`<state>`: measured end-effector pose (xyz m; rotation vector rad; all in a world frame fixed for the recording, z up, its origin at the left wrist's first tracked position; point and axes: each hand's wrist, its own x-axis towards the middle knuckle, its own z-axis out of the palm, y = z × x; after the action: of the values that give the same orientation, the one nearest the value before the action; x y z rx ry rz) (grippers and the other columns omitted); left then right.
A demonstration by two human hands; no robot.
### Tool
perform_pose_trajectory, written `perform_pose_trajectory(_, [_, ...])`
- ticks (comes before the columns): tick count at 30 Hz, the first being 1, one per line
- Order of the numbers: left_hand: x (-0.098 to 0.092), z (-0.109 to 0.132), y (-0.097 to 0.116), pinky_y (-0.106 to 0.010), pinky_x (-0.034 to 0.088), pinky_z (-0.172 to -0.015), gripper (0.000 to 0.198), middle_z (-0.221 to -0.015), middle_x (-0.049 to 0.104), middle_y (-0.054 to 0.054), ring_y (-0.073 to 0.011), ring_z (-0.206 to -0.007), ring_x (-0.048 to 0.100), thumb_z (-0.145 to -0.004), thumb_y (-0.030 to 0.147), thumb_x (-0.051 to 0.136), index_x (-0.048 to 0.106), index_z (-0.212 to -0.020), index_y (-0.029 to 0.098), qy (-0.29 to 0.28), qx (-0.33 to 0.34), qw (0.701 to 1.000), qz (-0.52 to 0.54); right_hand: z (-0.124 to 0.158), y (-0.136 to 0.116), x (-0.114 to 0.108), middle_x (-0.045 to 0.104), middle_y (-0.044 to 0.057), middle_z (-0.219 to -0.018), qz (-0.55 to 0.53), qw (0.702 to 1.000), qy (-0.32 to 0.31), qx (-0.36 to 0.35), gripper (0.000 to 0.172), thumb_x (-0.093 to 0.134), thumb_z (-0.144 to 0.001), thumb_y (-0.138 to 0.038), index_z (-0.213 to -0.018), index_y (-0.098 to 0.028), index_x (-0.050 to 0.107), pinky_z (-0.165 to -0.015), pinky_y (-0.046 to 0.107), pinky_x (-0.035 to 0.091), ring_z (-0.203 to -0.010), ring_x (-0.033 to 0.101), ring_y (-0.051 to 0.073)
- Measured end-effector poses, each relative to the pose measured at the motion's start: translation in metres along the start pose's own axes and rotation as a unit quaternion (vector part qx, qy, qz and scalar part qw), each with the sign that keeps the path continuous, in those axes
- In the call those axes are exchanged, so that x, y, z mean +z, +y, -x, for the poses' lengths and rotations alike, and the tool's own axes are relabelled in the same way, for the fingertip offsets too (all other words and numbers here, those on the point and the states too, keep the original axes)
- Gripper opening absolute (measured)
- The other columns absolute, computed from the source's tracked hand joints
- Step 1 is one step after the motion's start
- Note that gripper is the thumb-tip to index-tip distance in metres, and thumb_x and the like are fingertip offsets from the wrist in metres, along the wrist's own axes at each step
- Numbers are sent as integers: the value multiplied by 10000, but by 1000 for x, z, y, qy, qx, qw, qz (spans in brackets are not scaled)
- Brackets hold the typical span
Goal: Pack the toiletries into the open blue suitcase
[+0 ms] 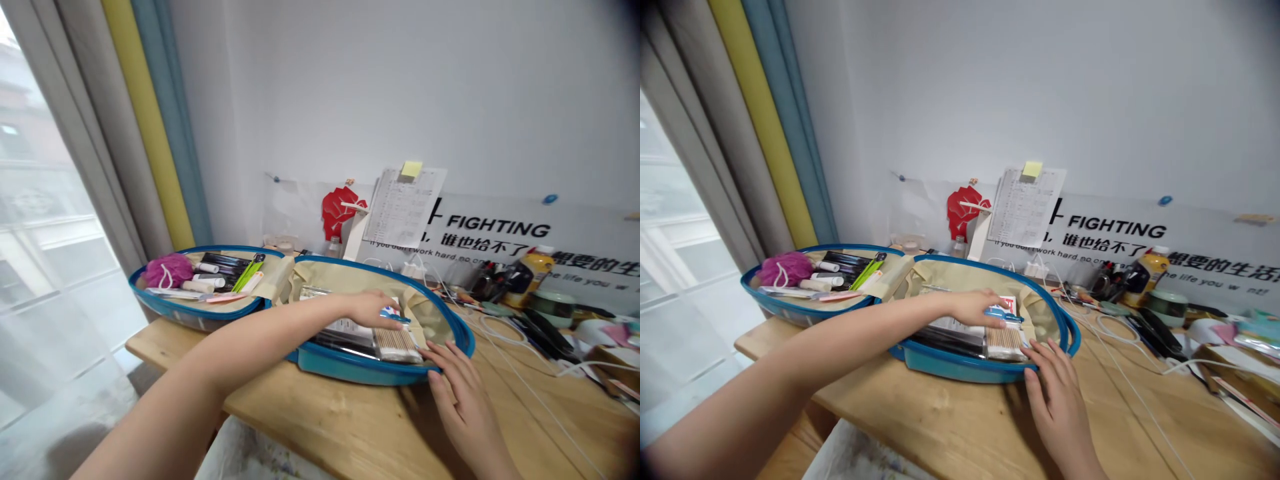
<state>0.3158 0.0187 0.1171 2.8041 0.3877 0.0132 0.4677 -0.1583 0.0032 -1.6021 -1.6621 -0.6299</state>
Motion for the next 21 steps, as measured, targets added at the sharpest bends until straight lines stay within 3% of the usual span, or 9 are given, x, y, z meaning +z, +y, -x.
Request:
perform_pose_trajectory(2, [-18, 15, -21, -291, 331, -1064, 472, -1329, 553, -94, -193, -1265, 463, -893, 417, 515, 517, -1301, 179, 78, -6, 997, 19, 0, 0, 0, 656, 69, -1134, 5, 1000, 4, -2, 324, 399, -913, -367, -1099, -240, 632, -949, 468, 468, -1198, 521, 263])
perform_pose_trajectory(4, [-38, 38, -49, -268, 351, -1042, 390, -1296, 583, -62, -171, -1207, 509, -903, 380, 486, 573, -1233, 192, 167, -61, 984, 30, 0, 0, 1, 658, 70, -1125, 7, 1000, 5, -4, 323, 395, -915, -365, -1097, -238, 630, -941, 466, 472, -1194, 523, 263])
perform_pose_trajectory(5, [-48, 51, -66, -259, 366, -1025, 364, -1269, 604, -47, -163, -1174, 532, -912, 366, 458, 590, -1206, 198, 205, -105, 973, 27, 0, 1, 1, 658, 71, -1123, 8, 1000, 5, -6, 325, 393, -915, -365, -1098, -236, 629, -937, 466, 474, -1193, 524, 264])
perform_pose_trajectory(8, [-71, 97, -117, -227, 428, -926, 360, -1191, 653, -23, -154, -1070, 589, -933, 357, 370, 617, -1147, 206, 241, -295, 924, -17, -1, 1, 0, 655, 71, -1136, 7, 1000, -3, -9, 334, 388, -913, -367, -1102, -235, 629, -943, 468, 470, -1203, 517, 268])
perform_pose_trajectory(11, [-75, 144, -160, -253, 457, -851, 351, -1086, 685, -76, -200, -1007, 614, -902, 345, 391, 638, -1067, 158, 227, -401, 886, -40, -2, 2, -1, 658, 71, -1127, 9, 1000, -3, -17, 325, 392, -910, -362, -1088, -235, 632, -939, 463, 472, -1199, 520, 267])
perform_pose_trajectory(14, [-64, 179, -186, -263, 474, -730, 307, -887, 705, -88, -221, -865, 642, -848, 373, 463, 662, -905, 147, 173, -481, 859, -41, -2, 2, -1, 658, 73, -1120, 15, 1000, 4, -21, 318, 399, -908, -360, -1083, -233, 631, -936, 458, 475, -1193, 525, 266])
perform_pose_trajectory(17, [-50, 195, -194, -272, 464, -624, 353, -683, 667, -85, -221, -698, 632, -787, 477, 537, 643, -694, 153, 97, -523, 847, -22, -1, 4, 1, 658, 77, -1122, 16, 1000, 5, -15, 324, 397, -906, -367, -1082, -229, 631, -943, 465, 470, -1197, 521, 270])
perform_pose_trajectory(21, [-39, 194, -193, -293, 455, -589, 410, -585, 620, -83, -223, -618, 603, -662, 555, 652, 583, -554, 165, 21, -538, 843, -2, 0, 3, 1, 652, 77, -1142, 14, 1000, -1, -16, 321, 390, -909, -364, -1076, -229, 628, -947, 480, 463, -1201, 517, 275])
